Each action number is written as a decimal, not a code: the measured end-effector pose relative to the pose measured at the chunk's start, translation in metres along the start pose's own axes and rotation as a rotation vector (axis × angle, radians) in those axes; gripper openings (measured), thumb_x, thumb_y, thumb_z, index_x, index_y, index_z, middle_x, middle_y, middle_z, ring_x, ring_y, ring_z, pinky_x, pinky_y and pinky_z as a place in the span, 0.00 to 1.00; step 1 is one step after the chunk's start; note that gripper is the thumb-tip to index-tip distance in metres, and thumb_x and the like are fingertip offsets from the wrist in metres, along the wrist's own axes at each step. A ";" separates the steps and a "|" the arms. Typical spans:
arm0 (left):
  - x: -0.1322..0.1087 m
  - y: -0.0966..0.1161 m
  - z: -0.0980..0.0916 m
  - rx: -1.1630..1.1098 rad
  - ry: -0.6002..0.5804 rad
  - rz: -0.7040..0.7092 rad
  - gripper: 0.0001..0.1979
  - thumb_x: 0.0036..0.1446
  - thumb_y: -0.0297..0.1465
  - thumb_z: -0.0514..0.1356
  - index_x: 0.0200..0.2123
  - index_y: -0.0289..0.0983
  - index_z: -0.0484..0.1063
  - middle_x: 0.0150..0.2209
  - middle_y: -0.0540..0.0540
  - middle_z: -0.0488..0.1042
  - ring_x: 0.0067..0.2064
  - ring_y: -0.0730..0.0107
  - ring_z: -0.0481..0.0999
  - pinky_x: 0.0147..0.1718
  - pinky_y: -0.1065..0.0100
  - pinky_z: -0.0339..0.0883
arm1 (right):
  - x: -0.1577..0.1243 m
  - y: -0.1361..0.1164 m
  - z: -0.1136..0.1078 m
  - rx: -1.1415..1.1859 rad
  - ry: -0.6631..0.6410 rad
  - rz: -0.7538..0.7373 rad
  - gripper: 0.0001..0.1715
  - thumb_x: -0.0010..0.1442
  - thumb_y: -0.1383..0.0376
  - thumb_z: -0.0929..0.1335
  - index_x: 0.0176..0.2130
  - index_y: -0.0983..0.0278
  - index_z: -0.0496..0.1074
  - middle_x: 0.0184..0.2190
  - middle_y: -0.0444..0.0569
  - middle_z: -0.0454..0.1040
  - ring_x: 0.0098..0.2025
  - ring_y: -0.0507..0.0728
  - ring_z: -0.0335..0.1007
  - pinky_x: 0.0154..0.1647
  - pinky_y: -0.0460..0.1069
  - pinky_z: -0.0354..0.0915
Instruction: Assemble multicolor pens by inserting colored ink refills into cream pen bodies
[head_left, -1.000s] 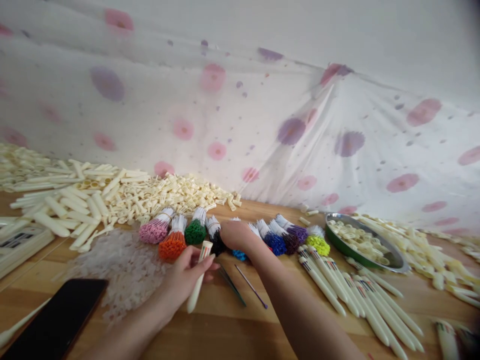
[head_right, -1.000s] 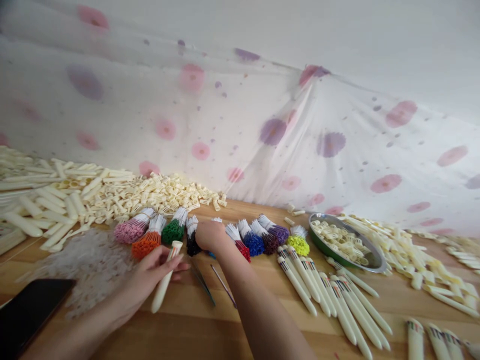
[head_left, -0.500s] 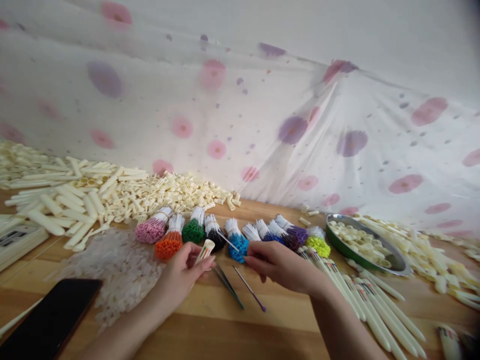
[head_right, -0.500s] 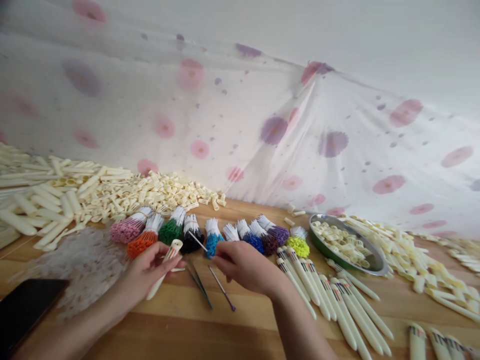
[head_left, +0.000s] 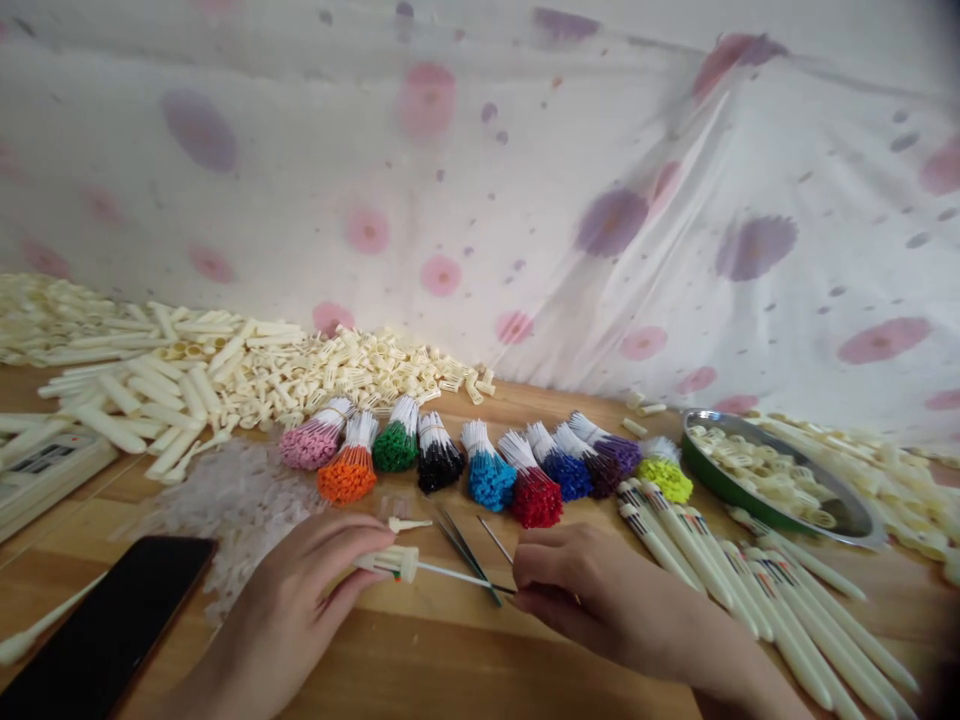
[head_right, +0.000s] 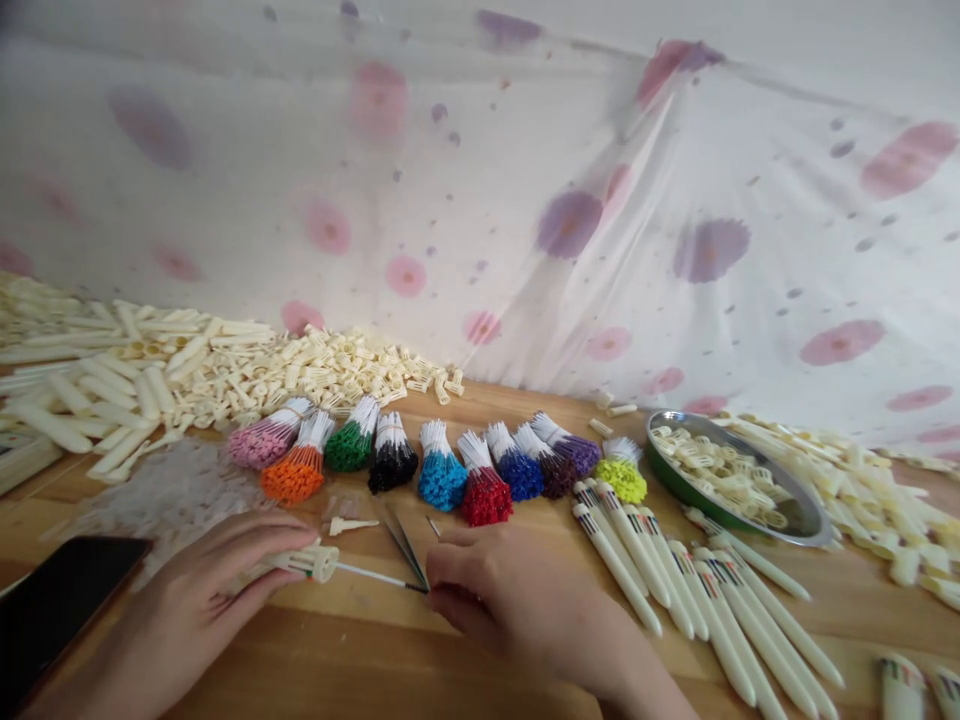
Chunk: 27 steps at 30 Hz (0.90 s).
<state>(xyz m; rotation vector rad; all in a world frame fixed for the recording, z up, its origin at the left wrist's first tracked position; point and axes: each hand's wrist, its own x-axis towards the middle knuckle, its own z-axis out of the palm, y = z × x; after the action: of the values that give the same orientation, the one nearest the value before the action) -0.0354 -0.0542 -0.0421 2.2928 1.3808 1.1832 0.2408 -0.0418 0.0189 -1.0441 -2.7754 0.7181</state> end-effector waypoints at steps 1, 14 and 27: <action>-0.001 0.000 0.001 0.002 -0.009 0.009 0.10 0.52 0.29 0.60 0.38 0.47 0.76 0.37 0.50 0.80 0.40 0.64 0.78 0.41 0.67 0.72 | 0.001 -0.001 0.001 -0.011 0.002 -0.005 0.12 0.64 0.68 0.60 0.27 0.63 0.61 0.27 0.43 0.66 0.28 0.50 0.59 0.28 0.45 0.52; -0.002 0.009 0.005 -0.007 -0.069 0.014 0.10 0.52 0.29 0.59 0.37 0.47 0.77 0.37 0.49 0.80 0.40 0.64 0.78 0.40 0.67 0.73 | 0.006 -0.010 0.005 -0.018 -0.032 -0.032 0.14 0.65 0.67 0.58 0.28 0.63 0.62 0.28 0.45 0.67 0.28 0.50 0.60 0.27 0.45 0.51; -0.006 0.007 0.006 -0.023 -0.059 -0.036 0.10 0.51 0.29 0.60 0.37 0.47 0.77 0.37 0.49 0.80 0.39 0.64 0.79 0.40 0.66 0.74 | 0.003 -0.008 0.003 -0.001 -0.034 -0.048 0.15 0.65 0.68 0.57 0.27 0.63 0.61 0.27 0.44 0.65 0.27 0.50 0.58 0.28 0.45 0.52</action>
<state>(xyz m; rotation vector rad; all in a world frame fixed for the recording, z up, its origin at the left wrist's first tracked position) -0.0280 -0.0612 -0.0453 2.2585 1.3742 1.1057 0.2331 -0.0466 0.0198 -0.9711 -2.8193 0.7347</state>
